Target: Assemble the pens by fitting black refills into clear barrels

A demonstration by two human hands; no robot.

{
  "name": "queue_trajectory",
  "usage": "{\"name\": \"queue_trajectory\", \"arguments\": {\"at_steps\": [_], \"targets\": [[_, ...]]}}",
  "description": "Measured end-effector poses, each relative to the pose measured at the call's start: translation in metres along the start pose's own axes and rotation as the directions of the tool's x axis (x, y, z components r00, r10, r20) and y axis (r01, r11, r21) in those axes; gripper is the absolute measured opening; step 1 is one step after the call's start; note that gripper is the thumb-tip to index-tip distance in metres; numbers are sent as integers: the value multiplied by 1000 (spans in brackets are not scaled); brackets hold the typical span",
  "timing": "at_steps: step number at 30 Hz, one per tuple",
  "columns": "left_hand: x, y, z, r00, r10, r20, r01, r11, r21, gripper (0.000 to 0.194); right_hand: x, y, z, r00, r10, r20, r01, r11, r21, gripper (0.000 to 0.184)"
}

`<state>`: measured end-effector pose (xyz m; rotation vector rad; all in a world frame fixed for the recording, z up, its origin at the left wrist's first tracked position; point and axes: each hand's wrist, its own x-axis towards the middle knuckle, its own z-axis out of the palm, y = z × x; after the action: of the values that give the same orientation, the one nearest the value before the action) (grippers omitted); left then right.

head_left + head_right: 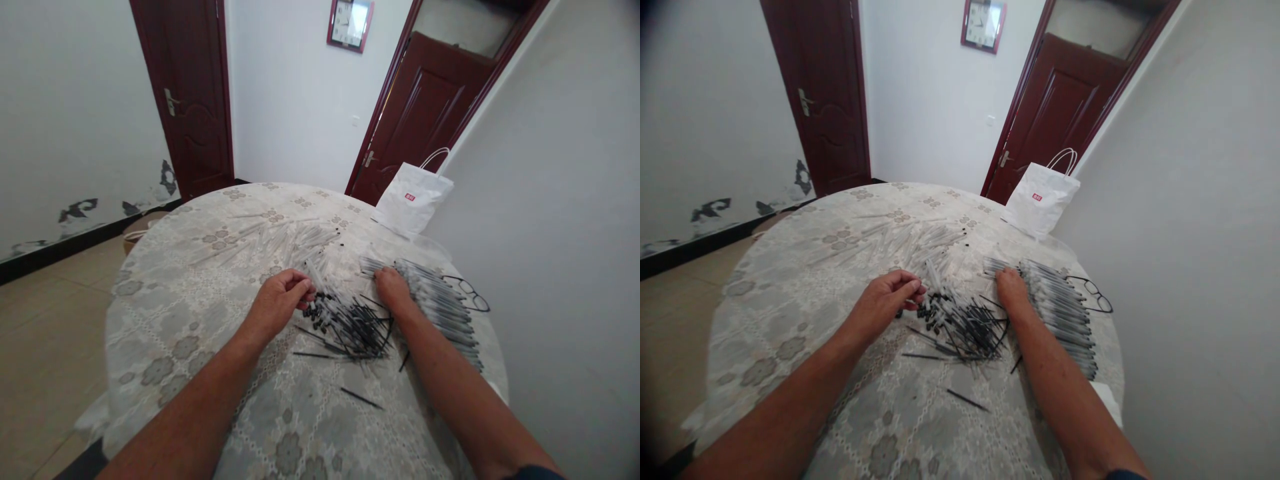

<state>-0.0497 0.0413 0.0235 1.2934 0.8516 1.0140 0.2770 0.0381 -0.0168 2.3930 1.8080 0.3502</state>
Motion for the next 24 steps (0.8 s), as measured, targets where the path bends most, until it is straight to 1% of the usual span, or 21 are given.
{"name": "queue_trajectory", "arguments": {"at_steps": [4, 8, 10, 12, 14, 15, 16, 18, 21, 24], "targets": [[2, -3, -2, 1000, 3, -4, -3, 999, -41, 21, -1, -3, -3, 999, 41, 0, -41, 999, 21, 27], [5, -2, -8, 999, -10, -36, 8, 998, -55, 25, -11, -8, -15, 998, 58, -24, -56, 996, 71, 27], [7, -1, -12, 998, -3, -63, 1, 1000, -30, 25, -21, -14, -23, 999, 24, -32, -20, 993, 116, 27], [10, -1, -17, 995, 10, -97, -10, 1000, -3, 24, -32, -23, -32, 998, -52, -41, 58, 983, 174, 27], [11, 0, -21, 992, 11, -128, -11, 1000, 6, 24, -42, -35, -41, 986, -153, -64, 165, 952, 260, 26], [12, 0, -23, 990, 9, -141, -8, 1000, 5, 24, -47, -42, -45, 973, -209, -96, 229, 916, 329, 26], [12, 0, -24, 988, 6, -152, -5, 1000, 3, 24, -50, -50, -49, 961, -247, -126, 276, 882, 381, 25], [12, 0, -26, 986, 2, -166, -2, 1000, 2, 23, -53, -67, -55, 943, -283, -177, 333, 838, 433, 25], [12, 0, -26, 986, 5, -166, -5, 1000, 4, 24, -49, -93, -63, 938, -284, -199, 344, 839, 421, 27], [11, 0, -25, 988, 13, -155, -12, 1000, 7, 23, -40, -115, -66, 947, -271, -172, 318, 867, 384, 33]]}}
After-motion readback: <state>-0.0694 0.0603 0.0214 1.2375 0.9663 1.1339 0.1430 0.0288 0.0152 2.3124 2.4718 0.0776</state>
